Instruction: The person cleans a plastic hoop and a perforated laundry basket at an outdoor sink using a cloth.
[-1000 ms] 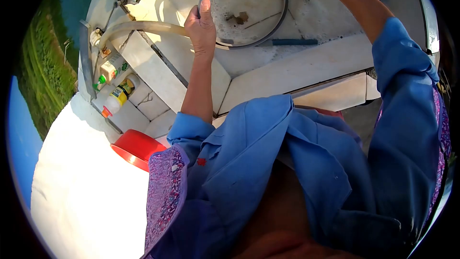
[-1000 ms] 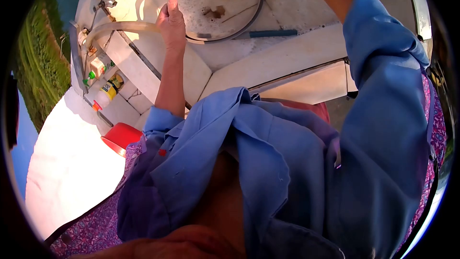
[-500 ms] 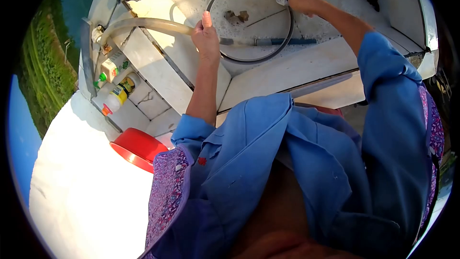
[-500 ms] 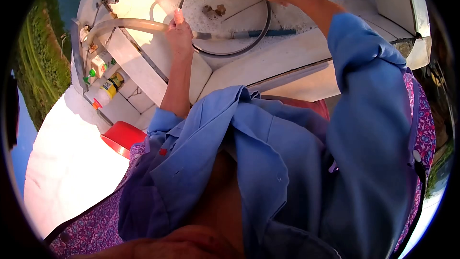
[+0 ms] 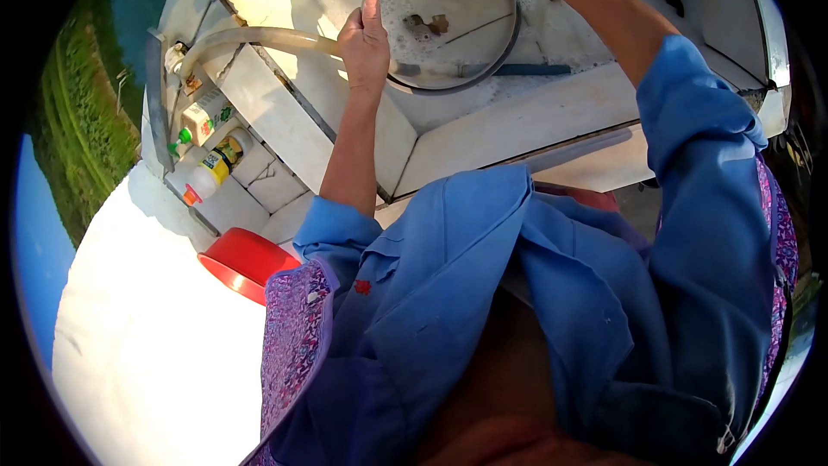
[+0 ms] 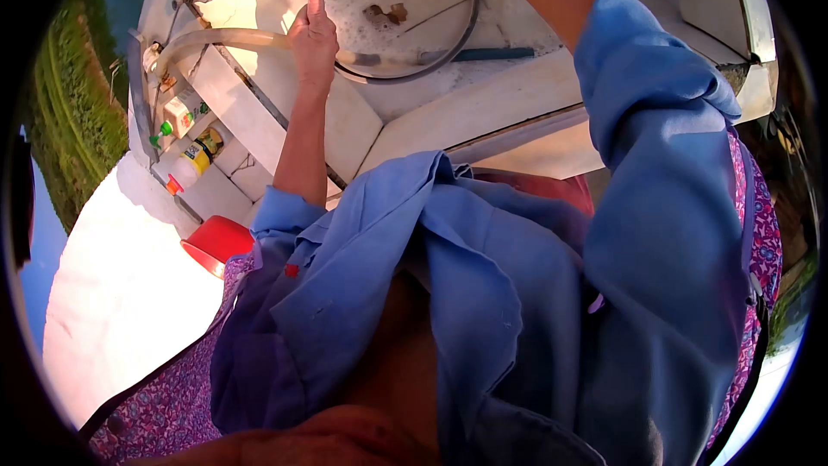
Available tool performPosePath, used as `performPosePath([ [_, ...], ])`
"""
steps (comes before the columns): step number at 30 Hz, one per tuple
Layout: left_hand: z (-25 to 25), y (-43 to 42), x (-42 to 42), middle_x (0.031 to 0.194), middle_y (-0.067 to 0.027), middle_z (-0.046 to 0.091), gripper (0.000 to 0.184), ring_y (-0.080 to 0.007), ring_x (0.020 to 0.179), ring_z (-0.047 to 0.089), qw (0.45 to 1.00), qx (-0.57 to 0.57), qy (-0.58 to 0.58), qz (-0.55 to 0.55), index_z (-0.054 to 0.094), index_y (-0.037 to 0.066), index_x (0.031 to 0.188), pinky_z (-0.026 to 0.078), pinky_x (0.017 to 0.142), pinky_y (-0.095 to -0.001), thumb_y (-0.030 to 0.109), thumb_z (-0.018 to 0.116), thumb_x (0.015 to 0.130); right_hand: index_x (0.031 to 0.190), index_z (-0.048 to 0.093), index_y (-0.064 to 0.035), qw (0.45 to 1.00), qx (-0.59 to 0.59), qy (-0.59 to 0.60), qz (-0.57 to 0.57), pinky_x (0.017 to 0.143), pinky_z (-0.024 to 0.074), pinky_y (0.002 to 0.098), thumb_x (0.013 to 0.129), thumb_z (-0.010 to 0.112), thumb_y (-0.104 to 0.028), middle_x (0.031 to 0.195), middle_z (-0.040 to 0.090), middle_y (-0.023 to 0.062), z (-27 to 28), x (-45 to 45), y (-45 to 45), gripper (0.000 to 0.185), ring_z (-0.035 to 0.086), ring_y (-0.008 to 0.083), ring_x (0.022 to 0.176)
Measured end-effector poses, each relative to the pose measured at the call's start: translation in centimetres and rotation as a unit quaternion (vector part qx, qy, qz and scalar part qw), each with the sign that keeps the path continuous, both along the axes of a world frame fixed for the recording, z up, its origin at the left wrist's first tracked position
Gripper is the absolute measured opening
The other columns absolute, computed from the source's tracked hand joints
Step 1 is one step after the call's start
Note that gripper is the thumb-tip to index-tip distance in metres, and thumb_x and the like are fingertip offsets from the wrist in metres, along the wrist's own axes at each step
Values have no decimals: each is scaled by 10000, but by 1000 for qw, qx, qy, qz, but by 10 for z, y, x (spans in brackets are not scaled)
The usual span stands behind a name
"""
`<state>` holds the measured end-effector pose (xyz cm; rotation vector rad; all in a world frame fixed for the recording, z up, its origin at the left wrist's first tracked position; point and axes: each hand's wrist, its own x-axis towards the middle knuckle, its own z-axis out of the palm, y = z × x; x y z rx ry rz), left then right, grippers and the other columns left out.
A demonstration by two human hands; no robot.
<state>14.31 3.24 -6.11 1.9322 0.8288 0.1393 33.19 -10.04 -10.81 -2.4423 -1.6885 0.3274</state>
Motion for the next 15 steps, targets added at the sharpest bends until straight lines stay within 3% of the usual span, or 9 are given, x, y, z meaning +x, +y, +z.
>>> performPosePath([
  [1,3,-1,3,488,47,315,455,-46,403,291,1000,-3,-1,0,347,107,598,264,367,-206,469,431,859,702,641,-20,999,5,-32,29,552,485,352,695,514,-131,666,621,124,12,-6,7,168,617,244,626],
  [3,11,-2,8,500,-26,393,533,-107,471,380,998,10,51,36,447,10,610,348,456,-263,471,397,872,708,644,-21,996,10,-64,60,580,490,338,692,522,-129,683,626,126,52,-24,14,164,621,245,642],
  [4,9,0,7,496,-34,407,546,-115,467,390,998,9,46,34,449,9,600,356,458,-265,477,385,873,708,646,-24,999,-12,18,40,595,489,332,692,527,-126,696,627,133,88,-34,12,157,624,245,660],
  [6,14,0,9,496,-25,400,545,-108,467,383,998,13,43,37,444,11,596,348,453,-260,478,390,871,708,647,-28,994,-34,101,20,610,488,327,691,532,-123,708,628,141,109,-35,12,150,626,245,677],
  [9,18,3,11,496,-1,376,534,-92,463,359,999,-9,32,30,421,23,583,325,440,-248,476,409,866,713,646,-33,994,-43,86,46,608,489,329,695,535,-119,714,629,145,99,-36,15,142,628,242,683],
  [11,16,8,10,495,14,359,526,-83,459,343,999,-35,21,18,403,33,573,310,432,-242,472,422,863,716,644,-33,992,88,78,-38,602,494,336,711,516,-125,703,627,143,68,-30,13,158,628,241,669],
  [14,8,11,6,494,39,322,498,-65,456,309,997,-67,12,31,376,56,573,280,428,-225,459,450,857,757,638,-21,986,21,102,-129,600,499,356,735,487,-120,713,625,153,43,-11,-3,182,627,258,660],
  [15,8,10,4,485,46,302,485,-59,438,287,995,-96,-3,40,352,78,567,261,409,-221,454,455,857,765,627,-12,995,-32,48,-79,597,498,369,743,476,-124,720,621,164,16,-1,-11,189,624,273,660],
])
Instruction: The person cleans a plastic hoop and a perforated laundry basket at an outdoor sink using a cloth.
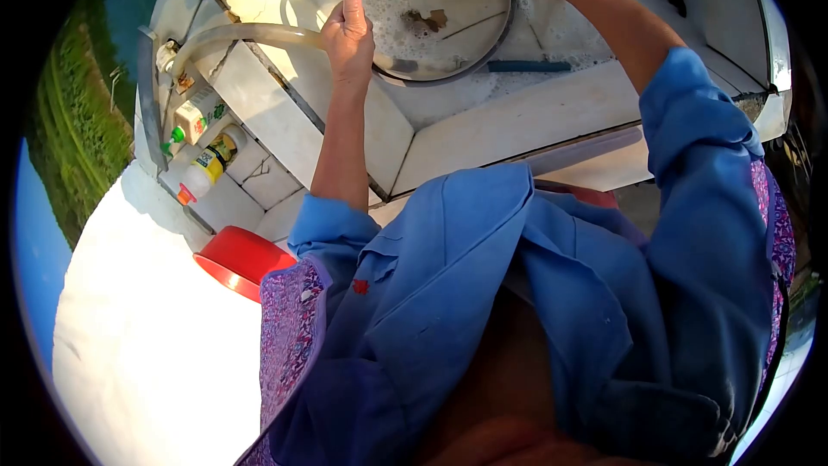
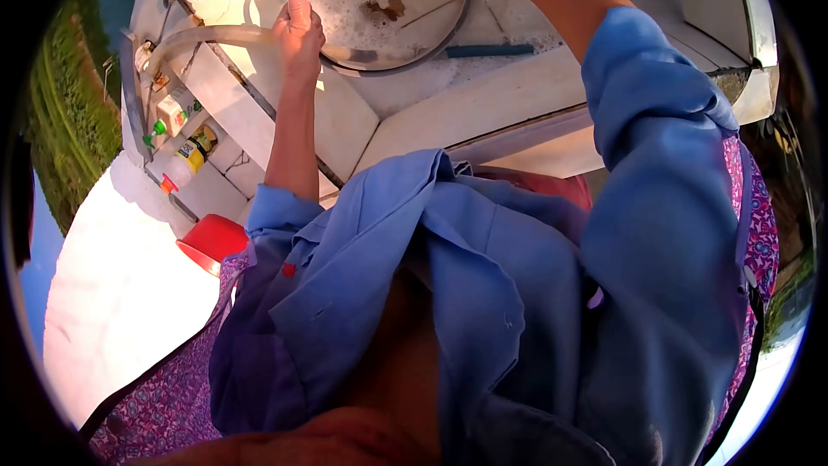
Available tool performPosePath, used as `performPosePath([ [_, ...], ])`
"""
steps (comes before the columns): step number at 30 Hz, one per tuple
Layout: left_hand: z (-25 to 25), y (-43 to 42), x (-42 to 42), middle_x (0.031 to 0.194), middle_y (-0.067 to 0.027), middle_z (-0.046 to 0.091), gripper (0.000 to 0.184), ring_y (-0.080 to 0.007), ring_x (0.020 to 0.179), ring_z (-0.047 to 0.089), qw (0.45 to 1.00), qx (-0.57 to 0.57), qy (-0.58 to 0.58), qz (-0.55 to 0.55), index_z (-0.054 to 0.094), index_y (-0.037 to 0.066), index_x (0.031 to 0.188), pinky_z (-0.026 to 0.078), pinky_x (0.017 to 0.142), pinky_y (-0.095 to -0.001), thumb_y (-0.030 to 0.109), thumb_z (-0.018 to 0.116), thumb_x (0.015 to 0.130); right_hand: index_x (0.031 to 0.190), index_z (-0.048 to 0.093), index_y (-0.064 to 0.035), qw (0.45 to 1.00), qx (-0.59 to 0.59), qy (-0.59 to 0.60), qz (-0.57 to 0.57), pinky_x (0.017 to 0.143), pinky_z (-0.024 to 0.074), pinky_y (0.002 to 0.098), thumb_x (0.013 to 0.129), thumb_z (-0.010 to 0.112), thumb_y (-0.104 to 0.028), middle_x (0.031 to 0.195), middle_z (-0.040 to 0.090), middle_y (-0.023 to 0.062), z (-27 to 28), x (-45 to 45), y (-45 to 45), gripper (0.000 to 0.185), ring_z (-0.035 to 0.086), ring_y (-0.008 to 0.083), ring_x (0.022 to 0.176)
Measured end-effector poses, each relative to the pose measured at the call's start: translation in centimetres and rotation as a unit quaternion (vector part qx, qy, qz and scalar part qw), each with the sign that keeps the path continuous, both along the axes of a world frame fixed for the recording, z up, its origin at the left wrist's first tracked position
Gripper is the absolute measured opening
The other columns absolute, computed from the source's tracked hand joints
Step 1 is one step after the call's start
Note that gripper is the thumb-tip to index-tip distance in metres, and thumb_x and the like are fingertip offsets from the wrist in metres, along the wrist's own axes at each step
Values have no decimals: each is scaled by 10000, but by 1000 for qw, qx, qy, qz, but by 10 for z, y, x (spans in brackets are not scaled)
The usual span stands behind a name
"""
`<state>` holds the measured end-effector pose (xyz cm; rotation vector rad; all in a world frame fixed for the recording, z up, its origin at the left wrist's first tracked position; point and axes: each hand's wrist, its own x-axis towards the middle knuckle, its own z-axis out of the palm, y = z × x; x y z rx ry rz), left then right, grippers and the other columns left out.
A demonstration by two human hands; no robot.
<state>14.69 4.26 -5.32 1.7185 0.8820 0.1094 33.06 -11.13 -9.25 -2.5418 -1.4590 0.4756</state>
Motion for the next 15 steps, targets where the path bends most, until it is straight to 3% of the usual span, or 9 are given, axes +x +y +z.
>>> performPosePath([
  [2,4,-3,-3,476,52,283,474,-53,421,264,999,-28,-15,11,328,101,562,243,390,-217,448,459,857,760,609,3,995,-62,-55,64,570,489,390,748,471,-126,722,611,176,-53,10,-20,190,610,290,630],
  [4,8,-9,-3,459,65,248,458,-38,384,216,985,-156,-49,61,281,146,559,193,349,-208,445,449,862,736,596,15,999,-28,4,23,520,472,408,740,483,-124,712,599,179,-126,3,-51,179,589,292,572],
  [6,-3,-13,-5,453,71,231,455,-36,371,194,985,-144,-62,77,260,160,560,173,335,-208,443,441,866,712,583,27,998,27,63,-8,470,455,425,732,495,-121,703,587,181,-186,-14,-76,173,568,294,513],
  [10,-16,-17,-16,440,74,207,452,-39,353,170,978,-143,-71,131,244,172,563,154,323,-210,448,431,868,724,608,37,988,-106,48,106,584,490,389,712,511,-114,720,594,199,-111,-43,-72,180,585,322,556],
  [12,-13,-20,-17,440,71,202,463,-44,352,166,975,-151,-63,153,242,167,563,153,323,-216,465,437,859,705,614,43,962,-167,214,-3,584,495,376,699,515,-86,667,596,192,-87,-55,-75,163,586,311,551],
  [14,-13,-23,-16,440,68,197,476,-50,352,161,969,-159,-55,179,239,162,562,151,322,-221,482,444,850,681,613,42,880,-305,352,-96,552,497,372,691,507,-53,603,593,183,-45,-66,-68,143,590,292,541],
  [15,-15,-24,-15,443,65,190,484,-54,356,160,968,-144,-52,199,237,159,567,151,323,-224,498,448,841,660,609,36,916,-256,283,123,494,481,375,703,496,-53,598,592,182,-61,-77,-74,150,593,281,537],
])
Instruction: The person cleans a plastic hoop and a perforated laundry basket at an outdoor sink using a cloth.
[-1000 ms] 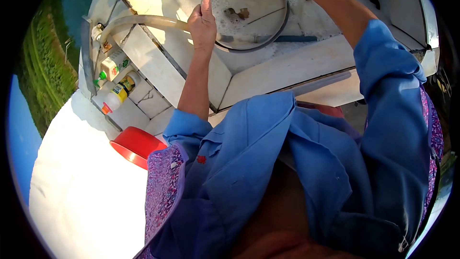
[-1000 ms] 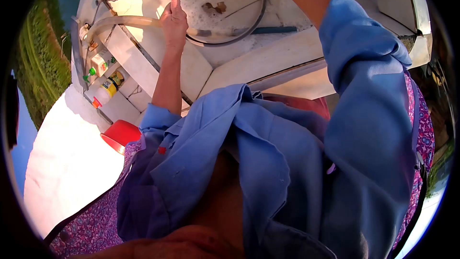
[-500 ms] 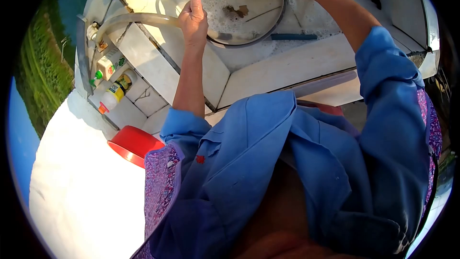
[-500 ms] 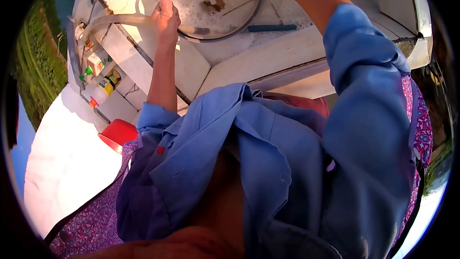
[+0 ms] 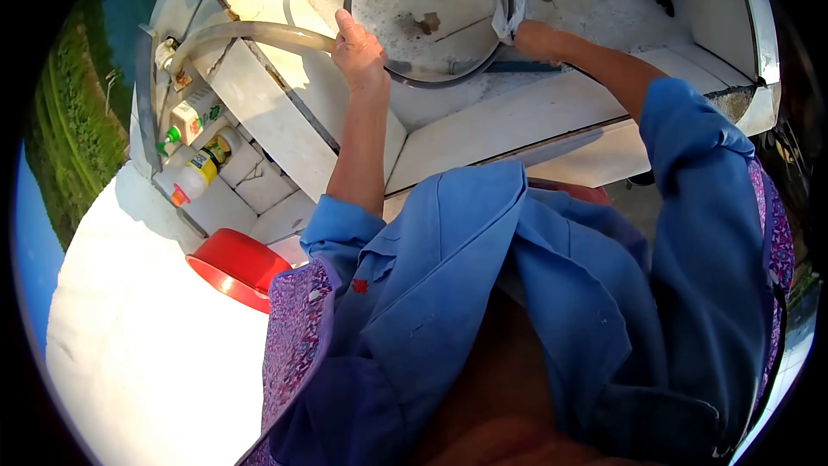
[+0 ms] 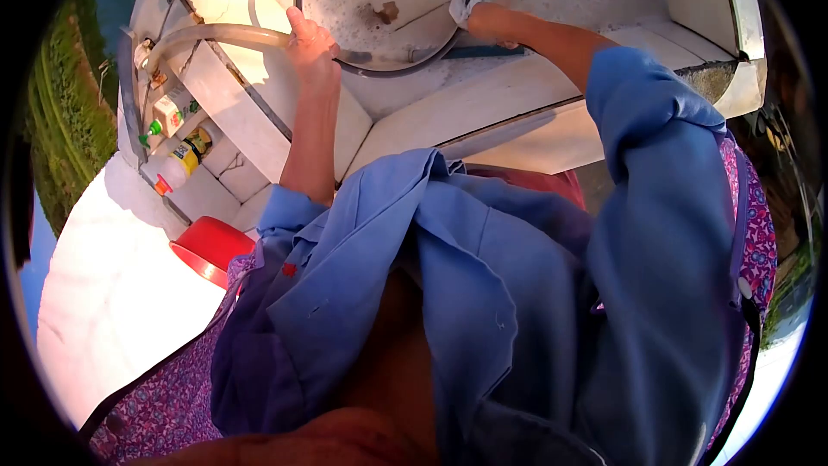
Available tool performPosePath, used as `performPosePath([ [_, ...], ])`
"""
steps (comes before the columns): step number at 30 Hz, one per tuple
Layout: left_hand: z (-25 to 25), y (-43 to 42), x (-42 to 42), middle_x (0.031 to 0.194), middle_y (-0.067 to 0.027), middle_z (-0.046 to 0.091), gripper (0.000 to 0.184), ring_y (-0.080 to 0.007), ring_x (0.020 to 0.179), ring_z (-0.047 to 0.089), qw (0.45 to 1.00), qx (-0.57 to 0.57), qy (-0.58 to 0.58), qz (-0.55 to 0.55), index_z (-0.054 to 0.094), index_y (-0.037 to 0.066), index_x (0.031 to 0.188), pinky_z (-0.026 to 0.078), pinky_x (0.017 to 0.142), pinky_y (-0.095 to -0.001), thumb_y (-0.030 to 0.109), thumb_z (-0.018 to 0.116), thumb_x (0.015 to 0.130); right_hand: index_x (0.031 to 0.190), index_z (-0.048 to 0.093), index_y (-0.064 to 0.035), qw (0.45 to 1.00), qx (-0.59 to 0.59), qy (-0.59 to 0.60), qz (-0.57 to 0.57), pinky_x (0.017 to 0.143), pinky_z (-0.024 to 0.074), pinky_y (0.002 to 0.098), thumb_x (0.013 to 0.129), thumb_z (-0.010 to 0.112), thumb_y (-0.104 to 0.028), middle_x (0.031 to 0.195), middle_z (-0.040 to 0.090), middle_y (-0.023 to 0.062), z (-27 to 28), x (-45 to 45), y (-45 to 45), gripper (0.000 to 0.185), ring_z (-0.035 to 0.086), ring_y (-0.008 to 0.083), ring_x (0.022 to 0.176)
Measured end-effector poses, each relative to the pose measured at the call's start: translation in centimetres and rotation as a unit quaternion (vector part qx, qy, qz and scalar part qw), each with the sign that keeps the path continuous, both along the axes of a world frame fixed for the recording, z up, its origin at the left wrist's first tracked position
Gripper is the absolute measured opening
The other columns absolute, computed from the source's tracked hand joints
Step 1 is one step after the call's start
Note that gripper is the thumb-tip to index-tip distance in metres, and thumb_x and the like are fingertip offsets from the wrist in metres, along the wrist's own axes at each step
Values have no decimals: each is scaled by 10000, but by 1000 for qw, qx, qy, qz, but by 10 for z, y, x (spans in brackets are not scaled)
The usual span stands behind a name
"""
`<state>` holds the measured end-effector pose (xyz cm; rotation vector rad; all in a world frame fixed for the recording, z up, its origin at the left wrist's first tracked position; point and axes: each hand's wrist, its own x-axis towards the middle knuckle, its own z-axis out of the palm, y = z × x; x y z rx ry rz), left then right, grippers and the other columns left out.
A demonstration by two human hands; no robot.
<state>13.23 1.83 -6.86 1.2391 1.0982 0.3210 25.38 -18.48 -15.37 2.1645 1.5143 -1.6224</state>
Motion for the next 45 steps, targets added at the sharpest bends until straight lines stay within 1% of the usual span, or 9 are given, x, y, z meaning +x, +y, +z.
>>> performPosePath([
  [4,-3,-5,12,455,57,179,502,-65,370,162,996,52,59,52,228,151,585,147,329,-229,533,454,822,633,561,-7,977,-46,-9,209,346,379,341,748,446,-99,515,537,103,-7,-47,14,187,528,213,434],
  [6,-4,-3,16,461,54,188,503,-67,372,168,996,49,41,59,232,146,590,153,333,-233,533,457,821,647,498,-45,886,-135,292,-335,323,277,282,757,420,-146,478,419,14,22,-43,17,168,371,136,361],
  [16,-39,40,62,492,11,323,462,-104,367,313,992,-2,-114,-47,332,93,632,323,355,-243,490,416,854,713,490,-51,932,-140,155,-296,345,268,276,713,438,-153,495,351,-2,119,86,-66,115,317,122,397],
  [27,-87,-90,50,936,-206,578,371,-279,753,605,895,-367,187,-170,455,-51,1029,514,556,-317,274,421,852,622,529,-32,948,109,-91,285,527,478,346,668,545,-141,594,552,92,-77,186,-189,119,537,194,492],
  [28,-95,-81,50,909,-210,582,365,-283,730,605,896,-376,195,-136,465,-60,1004,514,553,-323,264,416,845,633,513,-19,992,-6,-4,-126,460,455,363,716,516,-132,558,516,101,-51,153,-151,140,528,206,474],
  [29,-105,-66,50,882,-213,586,361,-288,708,605,894,-386,203,-102,476,-70,979,513,550,-329,255,410,837,643,497,-7,845,-123,85,-513,392,432,380,764,487,-123,523,480,110,-32,134,-122,167,519,218,455],
  [35,-93,54,52,718,-186,605,378,-258,552,605,945,65,303,-102,557,-45,748,488,486,-352,296,403,801,763,481,-31,795,-126,60,-590,477,456,458,809,452,-215,619,495,93,-44,148,-111,192,551,235,564],
  [39,-100,6,42,584,-154,594,395,-231,532,604,900,82,382,-196,607,-16,649,486,564,-340,326,441,754,869,531,-32,928,44,-182,-324,560,467,434,810,433,-206,671,540,146,-119,138,-141,208,575,276,629],
  [45,-79,-49,42,761,-203,613,376,-267,631,617,919,24,326,-221,581,-76,807,471,607,-356,287,525,728,801,549,44,950,-58,-98,-291,479,450,385,772,428,-136,632,554,182,15,100,-72,219,576,296,551],
])
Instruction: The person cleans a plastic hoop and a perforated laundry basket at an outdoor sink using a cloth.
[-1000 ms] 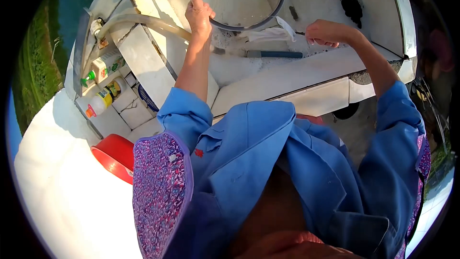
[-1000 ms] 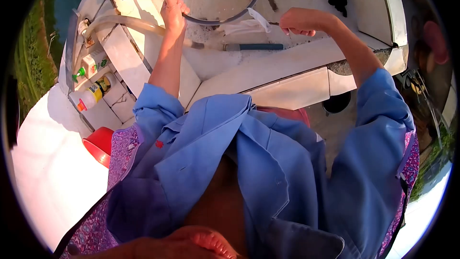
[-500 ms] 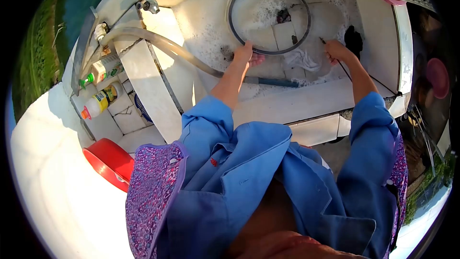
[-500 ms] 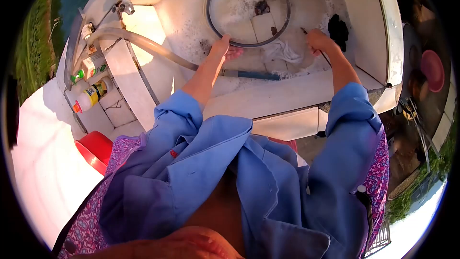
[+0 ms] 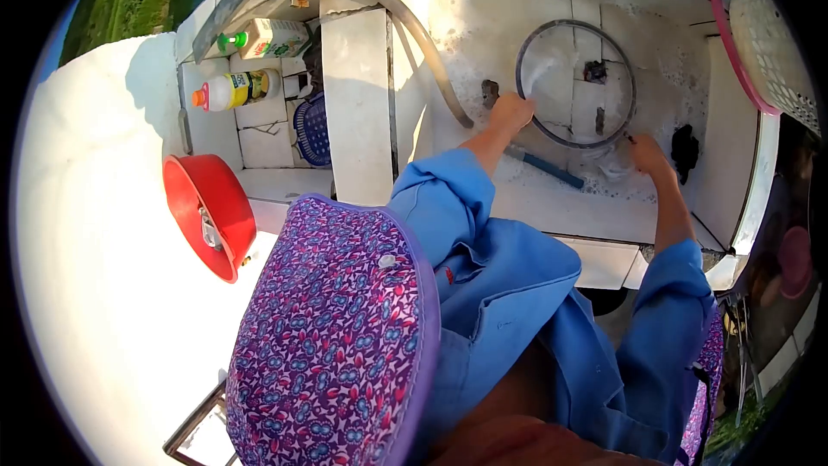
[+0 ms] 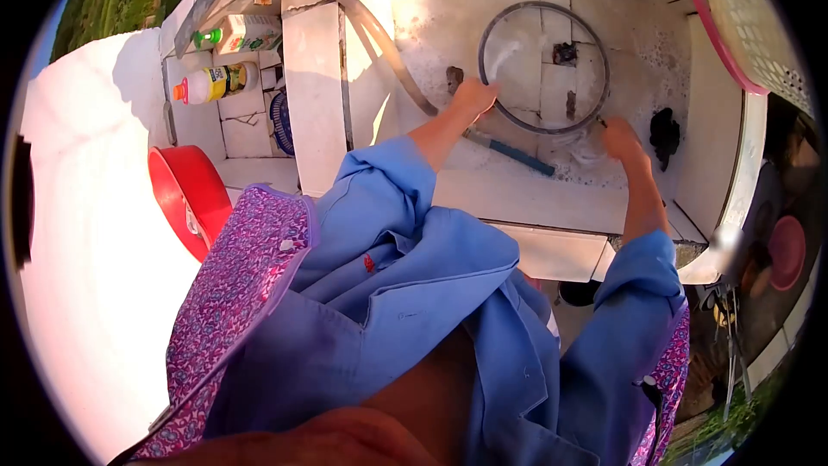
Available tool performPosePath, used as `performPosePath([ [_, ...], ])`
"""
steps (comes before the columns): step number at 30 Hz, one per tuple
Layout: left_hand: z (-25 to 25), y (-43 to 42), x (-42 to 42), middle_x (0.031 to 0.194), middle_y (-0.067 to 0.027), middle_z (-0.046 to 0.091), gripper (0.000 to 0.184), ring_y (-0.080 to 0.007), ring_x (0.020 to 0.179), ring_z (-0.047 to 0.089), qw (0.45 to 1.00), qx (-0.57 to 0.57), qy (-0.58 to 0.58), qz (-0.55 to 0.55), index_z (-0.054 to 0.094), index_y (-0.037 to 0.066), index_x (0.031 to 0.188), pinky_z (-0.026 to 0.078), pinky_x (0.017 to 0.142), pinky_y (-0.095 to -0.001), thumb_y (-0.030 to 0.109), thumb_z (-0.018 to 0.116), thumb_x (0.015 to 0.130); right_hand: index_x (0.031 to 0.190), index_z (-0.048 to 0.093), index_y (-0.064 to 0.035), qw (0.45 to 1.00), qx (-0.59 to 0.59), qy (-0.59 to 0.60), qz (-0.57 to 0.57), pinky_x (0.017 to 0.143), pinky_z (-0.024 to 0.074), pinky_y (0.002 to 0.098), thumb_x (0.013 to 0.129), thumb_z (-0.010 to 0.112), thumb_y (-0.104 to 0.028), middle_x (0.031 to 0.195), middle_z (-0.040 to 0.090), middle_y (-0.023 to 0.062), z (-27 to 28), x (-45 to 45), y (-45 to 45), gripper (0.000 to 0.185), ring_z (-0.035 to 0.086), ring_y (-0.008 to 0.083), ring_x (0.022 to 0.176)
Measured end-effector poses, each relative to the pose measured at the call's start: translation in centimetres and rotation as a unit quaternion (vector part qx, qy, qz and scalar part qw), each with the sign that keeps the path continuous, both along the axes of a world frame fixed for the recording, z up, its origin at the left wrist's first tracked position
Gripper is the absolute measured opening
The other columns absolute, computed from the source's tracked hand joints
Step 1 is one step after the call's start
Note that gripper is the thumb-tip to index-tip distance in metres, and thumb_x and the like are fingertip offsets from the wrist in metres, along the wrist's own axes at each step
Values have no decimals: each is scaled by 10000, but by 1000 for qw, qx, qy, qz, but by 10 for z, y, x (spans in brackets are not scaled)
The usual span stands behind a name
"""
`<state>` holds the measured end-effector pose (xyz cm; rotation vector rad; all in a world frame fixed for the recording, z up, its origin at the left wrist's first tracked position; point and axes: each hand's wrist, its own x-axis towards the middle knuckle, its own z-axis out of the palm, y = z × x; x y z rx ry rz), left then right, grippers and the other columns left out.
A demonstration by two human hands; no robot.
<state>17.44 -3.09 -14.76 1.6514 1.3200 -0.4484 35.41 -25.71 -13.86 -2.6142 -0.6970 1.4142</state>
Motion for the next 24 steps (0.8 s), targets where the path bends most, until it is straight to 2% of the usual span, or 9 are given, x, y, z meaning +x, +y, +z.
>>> performPosePath([
  [4,30,42,10,779,-178,608,305,-236,655,616,983,90,-154,-28,549,-72,824,465,569,-325,219,558,732,861,567,10,981,50,-180,45,682,429,447,789,426,-157,849,580,236,35,6,-16,230,560,389,790],
  [6,75,42,18,823,-106,582,300,-181,690,597,909,-152,-388,12,484,-7,913,490,575,-320,272,541,820,821,572,12,980,90,-178,0,704,417,461,788,434,-177,864,577,236,63,3,-32,236,541,388,846],
  [9,133,19,7,738,-76,567,189,-146,623,578,875,-197,-435,-76,462,34,887,481,569,-288,198,529,822,735,556,19,969,179,-161,-60,526,416,334,766,491,-188,548,541,125,95,-17,-35,219,546,229,521],
  [10,136,13,4,751,-79,568,189,-140,615,574,856,-192,-464,-122,455,32,899,485,576,-284,204,509,843,716,564,12,954,245,-157,-75,511,409,336,761,504,-197,539,540,116,108,-25,-31,222,541,223,512],
  [13,152,-18,-12,699,-105,568,201,-185,602,576,868,-44,-428,-249,441,26,919,464,561,-313,190,514,830,714,586,-40,909,296,-93,-280,406,357,267,745,520,-287,504,505,25,149,-51,-4,257,444,108,420],
  [15,154,-39,-23,687,-126,572,209,-229,603,583,862,33,-392,-321,436,25,931,459,561,-344,188,513,824,693,572,-31,867,375,-65,-322,368,326,249,783,502,-421,485,459,15,177,-71,14,406,413,87,398],
  [17,151,-57,-38,697,-168,577,222,-332,638,571,824,180,-376,-383,431,36,958,437,574,-416,190,506,815,694,582,-1,891,337,-59,-300,433,396,285,758,521,-502,533,515,61,180,-76,26,509,496,145,463],
  [19,157,-76,-47,714,-178,579,225,-359,661,562,812,227,-366,-394,432,44,969,432,587,-438,198,500,820,716,595,33,924,273,-231,-136,567,453,331,722,556,-450,633,577,131,172,-81,33,485,576,232,614],
  [24,164,-89,-68,812,-177,581,304,-364,766,556,774,286,-334,-457,430,68,1042,436,662,-446,213,538,798,789,600,66,934,246,-195,-171,708,456,369,676,528,-281,809,608,203,189,-101,26,372,591,315,793],
])
